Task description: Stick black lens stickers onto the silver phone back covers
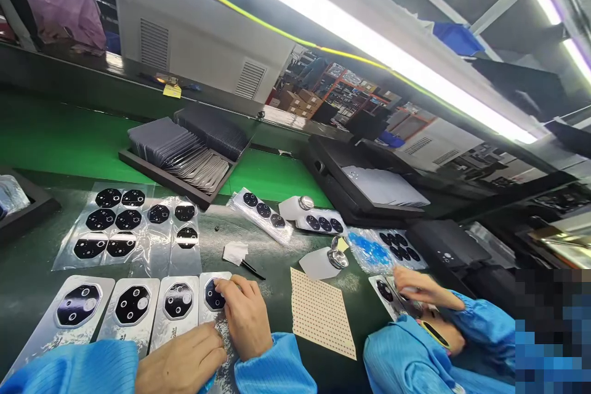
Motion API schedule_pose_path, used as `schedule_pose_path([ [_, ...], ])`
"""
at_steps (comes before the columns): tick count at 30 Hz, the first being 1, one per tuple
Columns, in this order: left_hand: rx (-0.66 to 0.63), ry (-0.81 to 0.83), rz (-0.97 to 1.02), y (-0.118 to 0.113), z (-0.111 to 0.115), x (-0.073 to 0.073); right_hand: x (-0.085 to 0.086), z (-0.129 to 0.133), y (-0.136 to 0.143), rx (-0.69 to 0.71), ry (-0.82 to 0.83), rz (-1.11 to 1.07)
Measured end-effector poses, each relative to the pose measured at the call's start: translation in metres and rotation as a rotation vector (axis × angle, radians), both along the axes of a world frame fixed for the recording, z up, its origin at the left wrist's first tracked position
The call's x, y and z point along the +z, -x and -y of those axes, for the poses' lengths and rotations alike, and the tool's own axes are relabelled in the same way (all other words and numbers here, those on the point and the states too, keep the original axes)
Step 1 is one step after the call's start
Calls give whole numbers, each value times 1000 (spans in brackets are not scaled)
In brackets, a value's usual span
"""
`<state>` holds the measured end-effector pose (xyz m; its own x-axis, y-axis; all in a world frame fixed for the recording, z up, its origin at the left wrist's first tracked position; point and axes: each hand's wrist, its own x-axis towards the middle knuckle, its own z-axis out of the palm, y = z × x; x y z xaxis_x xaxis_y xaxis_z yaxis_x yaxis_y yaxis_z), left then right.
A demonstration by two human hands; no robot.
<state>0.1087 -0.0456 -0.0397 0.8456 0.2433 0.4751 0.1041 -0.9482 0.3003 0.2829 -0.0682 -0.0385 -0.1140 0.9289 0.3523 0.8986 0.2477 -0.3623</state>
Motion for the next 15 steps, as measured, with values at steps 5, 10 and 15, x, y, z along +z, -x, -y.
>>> schedule_pose_path([
  [5, 38, -231, 62, 1, 4, -16, 1, 4, 2, -57, -51, 68],
  [10, 11, -268, -42, 3, 5, -18, 0, -5, -6, -133, 47, -151],
  [15, 3, -259, -6, 3, 3, -16, -1, -28, -12, -8, 157, -285],
])
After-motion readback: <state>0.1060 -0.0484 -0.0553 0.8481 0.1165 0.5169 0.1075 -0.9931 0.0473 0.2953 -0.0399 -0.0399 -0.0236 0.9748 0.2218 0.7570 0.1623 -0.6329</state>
